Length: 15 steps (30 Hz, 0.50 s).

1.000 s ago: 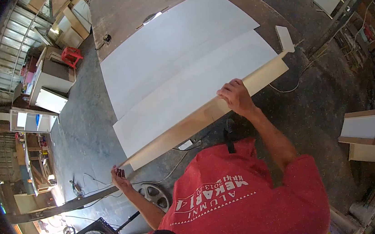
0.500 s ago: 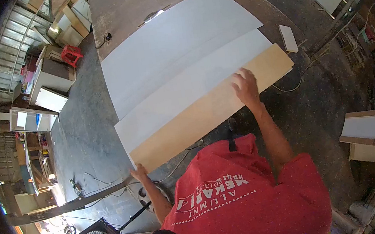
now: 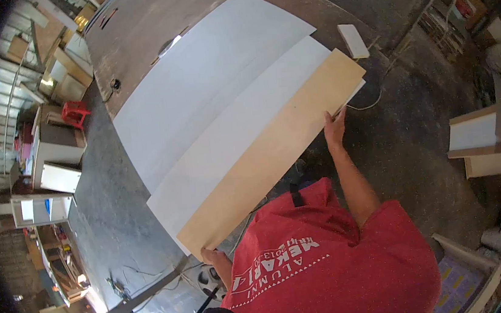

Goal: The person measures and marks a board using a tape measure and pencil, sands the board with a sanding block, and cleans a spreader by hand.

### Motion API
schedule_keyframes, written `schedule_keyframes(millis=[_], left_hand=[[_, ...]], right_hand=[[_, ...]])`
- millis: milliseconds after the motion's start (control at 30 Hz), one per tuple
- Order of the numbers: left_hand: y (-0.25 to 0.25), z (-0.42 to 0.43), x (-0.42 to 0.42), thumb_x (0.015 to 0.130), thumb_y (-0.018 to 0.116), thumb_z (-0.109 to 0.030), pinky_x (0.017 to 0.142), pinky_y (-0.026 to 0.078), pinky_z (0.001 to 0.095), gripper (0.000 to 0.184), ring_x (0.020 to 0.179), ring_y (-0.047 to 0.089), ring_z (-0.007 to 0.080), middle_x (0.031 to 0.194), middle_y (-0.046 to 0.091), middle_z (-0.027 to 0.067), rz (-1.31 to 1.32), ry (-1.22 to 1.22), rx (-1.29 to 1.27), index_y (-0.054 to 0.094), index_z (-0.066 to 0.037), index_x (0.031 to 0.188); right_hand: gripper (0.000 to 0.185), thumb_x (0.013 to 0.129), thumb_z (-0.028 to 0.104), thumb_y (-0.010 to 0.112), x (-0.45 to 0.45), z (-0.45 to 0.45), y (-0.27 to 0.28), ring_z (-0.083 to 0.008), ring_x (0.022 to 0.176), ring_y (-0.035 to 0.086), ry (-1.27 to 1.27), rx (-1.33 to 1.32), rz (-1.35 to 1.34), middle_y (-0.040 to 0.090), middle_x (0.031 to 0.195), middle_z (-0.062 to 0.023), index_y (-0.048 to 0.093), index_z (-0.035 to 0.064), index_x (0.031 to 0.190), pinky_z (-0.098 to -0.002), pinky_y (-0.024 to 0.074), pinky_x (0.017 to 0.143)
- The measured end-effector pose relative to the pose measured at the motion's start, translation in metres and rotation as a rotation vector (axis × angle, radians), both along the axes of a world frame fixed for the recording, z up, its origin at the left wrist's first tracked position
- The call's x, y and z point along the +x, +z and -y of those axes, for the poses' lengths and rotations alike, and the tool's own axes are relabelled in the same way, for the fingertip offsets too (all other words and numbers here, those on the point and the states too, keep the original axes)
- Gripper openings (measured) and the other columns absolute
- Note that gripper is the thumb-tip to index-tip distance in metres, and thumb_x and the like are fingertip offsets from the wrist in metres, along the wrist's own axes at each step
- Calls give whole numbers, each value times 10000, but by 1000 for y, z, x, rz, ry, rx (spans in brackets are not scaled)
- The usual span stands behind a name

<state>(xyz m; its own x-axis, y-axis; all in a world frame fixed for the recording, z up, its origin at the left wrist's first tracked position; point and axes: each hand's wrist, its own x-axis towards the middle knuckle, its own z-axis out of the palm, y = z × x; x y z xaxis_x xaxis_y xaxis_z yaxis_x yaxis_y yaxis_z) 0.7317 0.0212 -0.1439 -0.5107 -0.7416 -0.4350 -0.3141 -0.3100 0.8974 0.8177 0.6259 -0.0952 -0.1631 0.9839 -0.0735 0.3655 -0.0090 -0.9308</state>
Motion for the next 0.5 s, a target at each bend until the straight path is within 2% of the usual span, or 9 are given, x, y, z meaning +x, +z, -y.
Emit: schedule_keyframes(millis=[67,133,200,233,267,333,467,500], left_hand=[[-32,26,1,901,544,-189,592,518,378,243,713,650,233,863,681,116,-38,-260,-141,697,-11,960],[-64,49,-8,893,577,-148,567,480,352,163,668,625,199,746,666,89,-33,-433,-511,704,-49,867],[-20,24,-16,888,611,-113,583,491,340,101,673,622,199,783,668,94,-87,-210,-182,673,-43,851],[25,-7,-17,959,548,-109,709,556,350,198,861,653,254,1023,646,167,-31,-211,-111,565,64,1054],[26,-13,-15,959,548,-109,709,556,350,198,861,653,254,1023,646,167,-31,-217,-111,565,64,1054],[25,-13,-14,968,536,-121,687,540,341,205,836,645,237,986,654,162,22,-231,-218,582,69,1031],[11,-5,-13,979,522,-147,674,521,337,237,805,634,220,960,660,156,43,-270,-300,596,75,1020],[8,-4,-13,981,520,-161,673,514,346,256,804,630,225,963,661,159,15,-259,-274,598,79,1025]], right_hand=[[832,944,245,618,2,2,4,-390,1287,488,17,-25,19,377,1460,-314,94,-23,1532,-419,429,1020],[834,943,249,618,5,-4,-6,-366,1266,514,20,-40,-46,396,1447,-312,94,-18,1535,-403,440,1003],[841,941,264,620,1,-1,-7,-354,1236,538,11,21,33,410,1438,-306,96,-18,1535,-400,452,980],[845,942,280,615,2,2,7,-363,1223,542,26,-72,-16,423,1427,-302,93,-26,1532,-407,460,969],[845,942,280,615,0,1,9,-363,1223,542,20,-72,-17,423,1427,-302,93,-26,1532,-407,460,969],[824,937,224,630,-1,2,8,-298,1276,496,-1,-43,-28,414,1447,-270,119,-48,1524,-367,413,1024],[803,934,183,631,0,-3,-5,-291,1275,498,-3,-81,-66,426,1442,-262,136,-57,1518,-352,418,1016],[790,931,170,634,-2,-6,-10,-271,1214,534,13,-29,-54,479,1393,-242,152,-56,1515,-339,436,980]])
